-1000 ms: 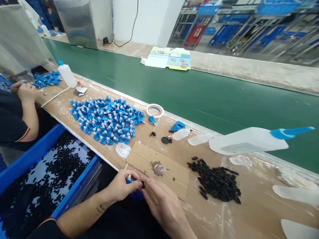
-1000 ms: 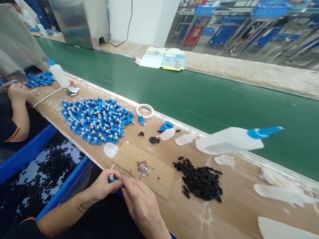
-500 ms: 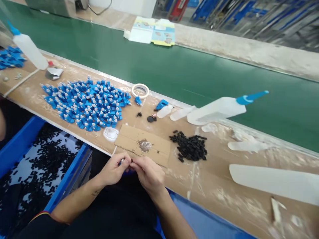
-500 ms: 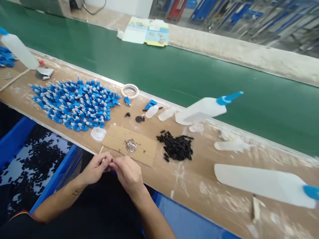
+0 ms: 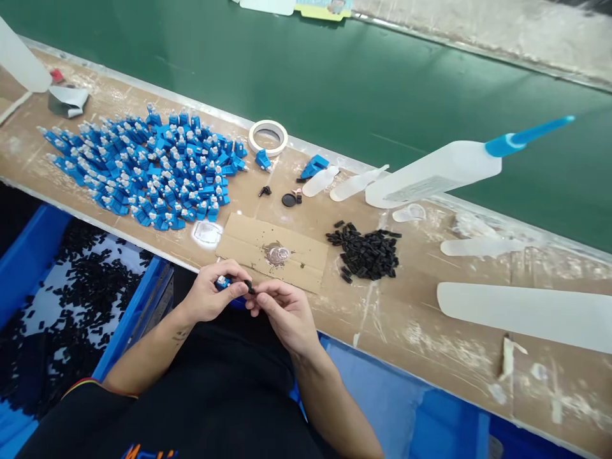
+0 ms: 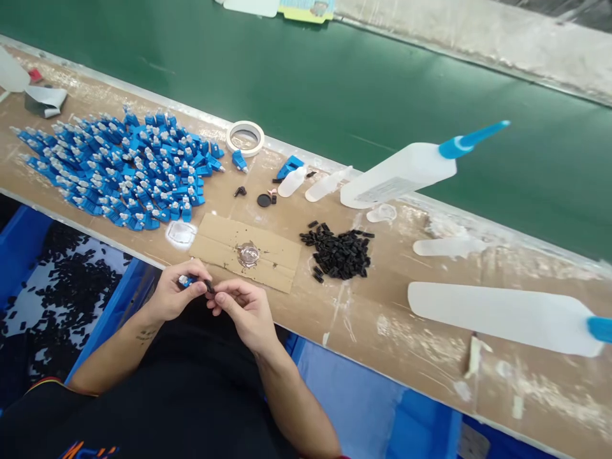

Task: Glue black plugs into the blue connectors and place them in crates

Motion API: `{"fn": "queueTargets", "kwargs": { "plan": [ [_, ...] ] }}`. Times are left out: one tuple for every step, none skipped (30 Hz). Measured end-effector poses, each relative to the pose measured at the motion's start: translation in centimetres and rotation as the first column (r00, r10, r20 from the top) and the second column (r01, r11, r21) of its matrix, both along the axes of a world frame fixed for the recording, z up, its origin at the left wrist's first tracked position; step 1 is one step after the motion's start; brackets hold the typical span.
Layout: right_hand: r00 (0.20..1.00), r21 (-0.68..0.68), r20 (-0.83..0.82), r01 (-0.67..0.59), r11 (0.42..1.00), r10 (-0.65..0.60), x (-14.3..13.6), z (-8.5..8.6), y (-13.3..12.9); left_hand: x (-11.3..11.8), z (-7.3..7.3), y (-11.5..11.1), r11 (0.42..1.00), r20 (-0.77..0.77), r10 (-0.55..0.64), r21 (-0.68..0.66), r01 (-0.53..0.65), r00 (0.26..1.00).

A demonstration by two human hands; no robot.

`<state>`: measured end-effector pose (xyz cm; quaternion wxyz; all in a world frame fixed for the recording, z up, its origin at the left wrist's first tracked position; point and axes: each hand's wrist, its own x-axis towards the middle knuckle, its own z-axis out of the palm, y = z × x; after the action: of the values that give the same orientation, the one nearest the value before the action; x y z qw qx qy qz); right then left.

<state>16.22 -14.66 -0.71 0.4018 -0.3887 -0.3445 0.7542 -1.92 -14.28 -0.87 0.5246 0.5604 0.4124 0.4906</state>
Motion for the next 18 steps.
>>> {"fn": "queueTargets", "kwargs": {
  "plan": [
    [1.000, -0.023, -0.007, -0.003, 1.000, 0.003, 0.1, 0.0, 0.0, -0.1, 0.0, 0.1, 1.000, 0.001, -0.015, -0.004, 0.015, 1.000],
    [1.000, -0.051, -0.016, -0.001, 0.999, 0.000, 0.1, 0.1, 0.0, -0.2, -0.1, 0.2, 0.999, -0.007, -0.034, -0.009, 0.034, 0.999],
    [1.000, -0.076, -0.027, 0.003, 0.997, -0.005, 0.0, 0.2, 0.1, -0.2, 0.0, 0.3, 0.999, -0.020, -0.053, -0.013, 0.053, 0.998],
    [0.999, -0.097, -0.039, 0.008, 0.995, -0.012, 0.0, 0.2, 0.1, -0.2, 0.0, 0.3, 0.997, -0.033, -0.070, -0.015, 0.069, 0.997],
    [0.999, -0.111, -0.049, 0.012, 0.994, -0.017, -0.1, 0.2, 0.2, -0.2, 0.1, 0.4, 0.996, -0.043, -0.084, -0.016, 0.083, 0.996],
    [0.998, -0.119, -0.057, 0.017, 0.993, -0.024, -0.1, 0.2, 0.2, -0.2, 0.1, 0.5, 0.995, -0.049, -0.096, -0.017, 0.096, 0.994],
    [0.998, -0.121, -0.061, 0.022, 0.992, -0.029, -0.1, 0.0, 0.2, -0.2, 0.2, 0.5, 0.994, -0.050, -0.106, -0.018, 0.105, 0.993],
    [0.998, -0.116, -0.059, 0.026, 0.993, -0.033, -0.1, -0.2, 0.2, -0.2, 0.1, 0.5, 0.993, -0.045, -0.116, -0.022, 0.115, 0.992],
    [0.998, -0.107, -0.053, 0.026, 0.994, -0.032, 0.0, -0.5, 0.1, -0.2, 0.0, 0.5, 0.992, -0.033, -0.126, -0.029, 0.125, 0.991],
    [0.999, -0.093, -0.042, 0.024, 0.995, -0.028, 0.0, -0.8, 0.1, -0.2, -0.1, 0.5, 0.990, -0.016, -0.137, -0.036, 0.136, 0.990],
    [0.999, -0.074, -0.023, 0.023, 0.997, -0.025, 0.1, -1.0, 0.0, -0.1, -0.3, 0.4, 0.989, 0.004, -0.143, -0.041, 0.143, 0.990],
    [1.000, -0.051, 0.000, 0.022, 0.998, -0.022, 0.2, -1.3, -0.1, -0.1, -0.6, 0.3, 0.989, 0.024, -0.143, -0.041, 0.144, 0.989],
    [1.000, -0.027, 0.023, 0.015, 1.000, -0.014, 0.2, -1.5, -0.2, 0.0, -0.9, 0.1, 0.989, 0.042, -0.139, -0.038, 0.140, 0.989],
    [0.999, -0.004, 0.042, 0.001, 1.000, -0.001, 0.2, -1.6, -0.2, 0.0, -1.2, 0.0, 0.991, 0.056, -0.131, -0.032, 0.133, 0.990],
    [0.998, 0.016, 0.058, -0.018, 1.000, 0.017, 0.2, -1.6, -0.3, 0.1, -1.4, -0.1, 0.992, 0.063, -0.119, -0.024, 0.121, 0.991],
    [0.997, 0.037, 0.076, -0.038, 0.999, 0.035, 0.3, -1.4, -0.2, 0.1, -1.6, -0.3, 0.994, 0.064, -0.106, -0.017, 0.108, 0.992],
    [0.994, 0.064, 0.100, -0.051, 0.997, 0.044, 0.5, -1.2, -0.1, 0.2, -1.8, -0.4, 0.995, 0.063, -0.093, -0.012, 0.094, 0.994],
    [0.990, 0.111, 0.139, -0.048, 0.993, 0.032, 0.9, -0.9, 0.1, 0.2, -1.9, -0.5, 0.997, 0.072, -0.079, -0.011, 0.080, 0.994]
  ]
}}
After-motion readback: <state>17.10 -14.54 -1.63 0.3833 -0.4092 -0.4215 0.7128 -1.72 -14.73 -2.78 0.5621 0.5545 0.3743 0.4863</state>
